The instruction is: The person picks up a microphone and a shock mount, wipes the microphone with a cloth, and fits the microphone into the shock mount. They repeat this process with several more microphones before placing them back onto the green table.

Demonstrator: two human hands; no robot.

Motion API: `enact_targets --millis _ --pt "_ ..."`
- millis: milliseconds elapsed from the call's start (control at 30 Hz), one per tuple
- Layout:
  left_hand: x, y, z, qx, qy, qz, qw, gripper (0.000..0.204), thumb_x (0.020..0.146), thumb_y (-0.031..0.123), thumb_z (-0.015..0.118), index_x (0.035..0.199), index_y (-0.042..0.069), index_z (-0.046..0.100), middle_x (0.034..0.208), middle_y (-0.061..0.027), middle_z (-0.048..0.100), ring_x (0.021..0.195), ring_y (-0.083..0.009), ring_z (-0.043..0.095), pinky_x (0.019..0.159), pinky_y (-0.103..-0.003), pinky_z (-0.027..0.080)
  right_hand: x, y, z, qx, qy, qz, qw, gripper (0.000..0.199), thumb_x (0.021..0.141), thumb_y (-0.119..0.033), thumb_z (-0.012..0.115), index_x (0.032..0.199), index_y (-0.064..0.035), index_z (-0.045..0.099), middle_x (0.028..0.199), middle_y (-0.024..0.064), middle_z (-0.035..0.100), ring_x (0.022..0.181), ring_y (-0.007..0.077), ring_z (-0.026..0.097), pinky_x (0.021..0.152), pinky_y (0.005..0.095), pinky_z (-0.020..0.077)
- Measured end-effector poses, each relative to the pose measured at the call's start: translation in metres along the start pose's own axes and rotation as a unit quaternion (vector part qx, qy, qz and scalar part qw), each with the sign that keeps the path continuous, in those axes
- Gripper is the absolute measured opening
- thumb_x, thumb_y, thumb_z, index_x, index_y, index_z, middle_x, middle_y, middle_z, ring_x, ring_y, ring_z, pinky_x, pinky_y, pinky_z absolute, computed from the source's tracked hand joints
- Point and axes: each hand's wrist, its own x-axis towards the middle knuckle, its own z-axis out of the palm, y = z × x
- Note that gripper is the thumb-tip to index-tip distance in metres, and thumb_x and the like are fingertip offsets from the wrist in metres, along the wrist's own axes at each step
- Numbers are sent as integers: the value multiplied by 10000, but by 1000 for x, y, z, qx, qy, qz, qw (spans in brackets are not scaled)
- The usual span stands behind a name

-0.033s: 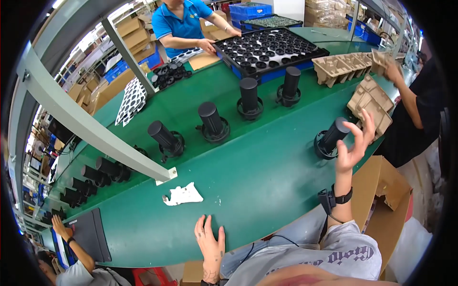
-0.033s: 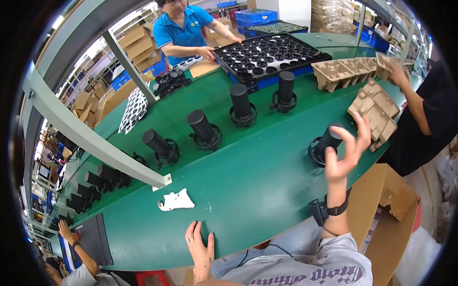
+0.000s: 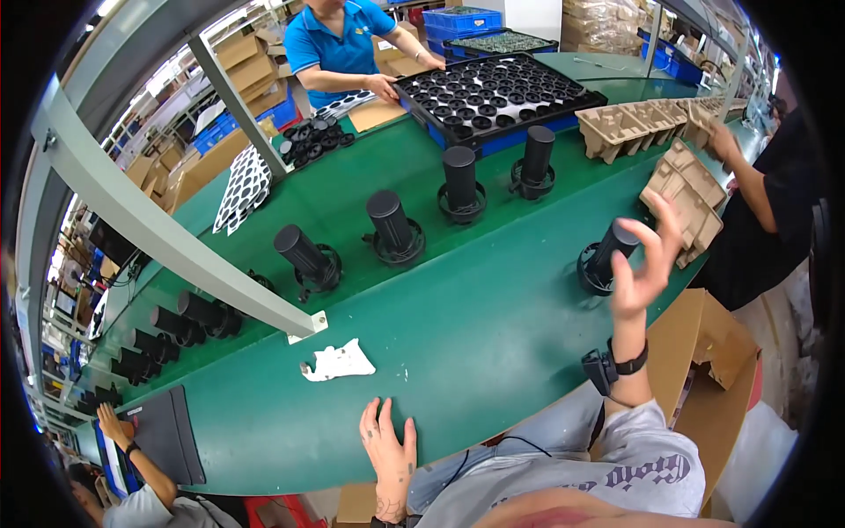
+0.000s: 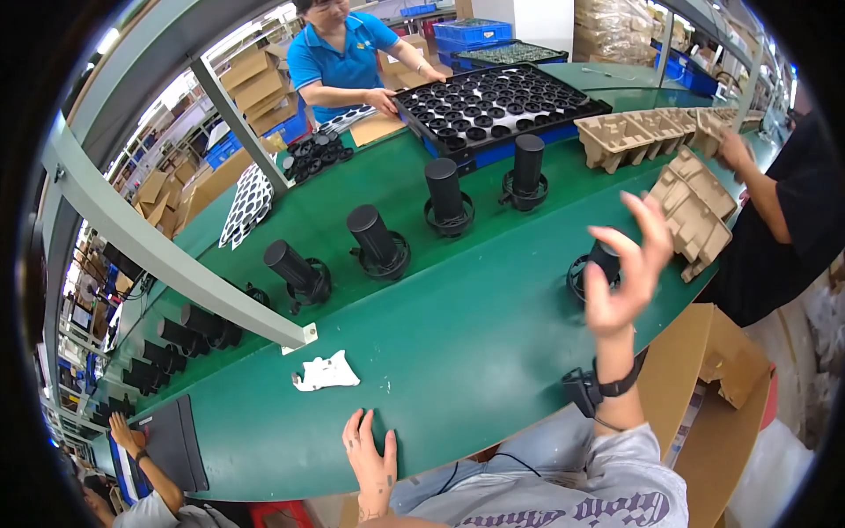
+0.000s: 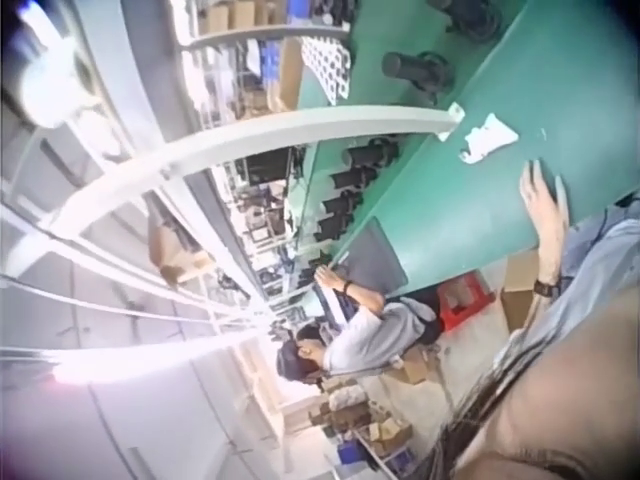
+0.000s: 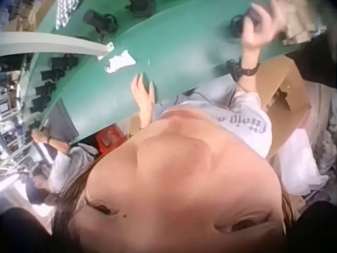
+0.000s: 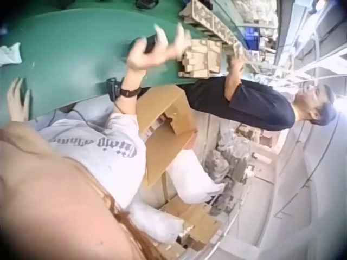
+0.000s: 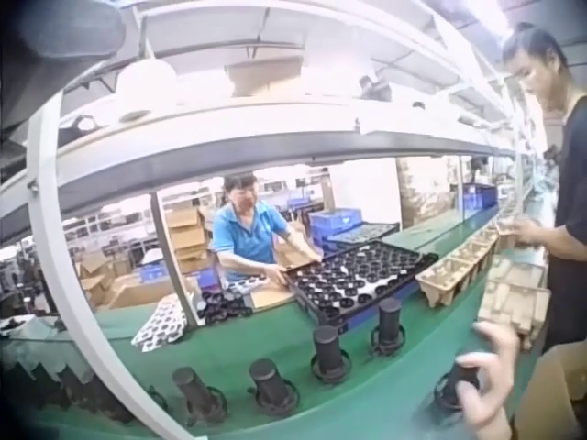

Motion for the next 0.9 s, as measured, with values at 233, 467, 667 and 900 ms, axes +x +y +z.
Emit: enact_targets --millis 233,467,667,900 --pt "1 -4 -1 26 28 6 999 397 832 153 622 1195 15 540 1275 -179 472 1190 -366 424 999 -457 342 75 40 176 -100 -115 169 974 476 764 -259 645 1199 -86 559 1169 149 558 1125 328 512 948 451 430" --pt "2 -7 4 -2 35 1 999 375 837 158 612 1179 12 558 1276 -168 474 1197 -353 424 1009 -453 335 20 157 234 -423 -297 89 852 315 800 -201 596 1110 -148 578 1099 28 555 1101 258 487 745 567 471" --pt "1 -11 2 10 31 10 999 379 837 165 611 1180 13 557 1282 -165 469 1209 -347 415 1016 -452 327 25 164 232 -301 -321 147 886 296 703 -202 680 969 -80 633 1049 125 594 968 335 593 764 447 533" --pt "-2 -10 0 -2 34 1 999 376 822 150 623 1172 25 568 1272 -168 479 1196 -346 432 1013 -449 334 82 137 231 -255 -541 -13 802 839 617 -130 739 1370 -162 371 969 175 641 884 334 639 726 433 521"
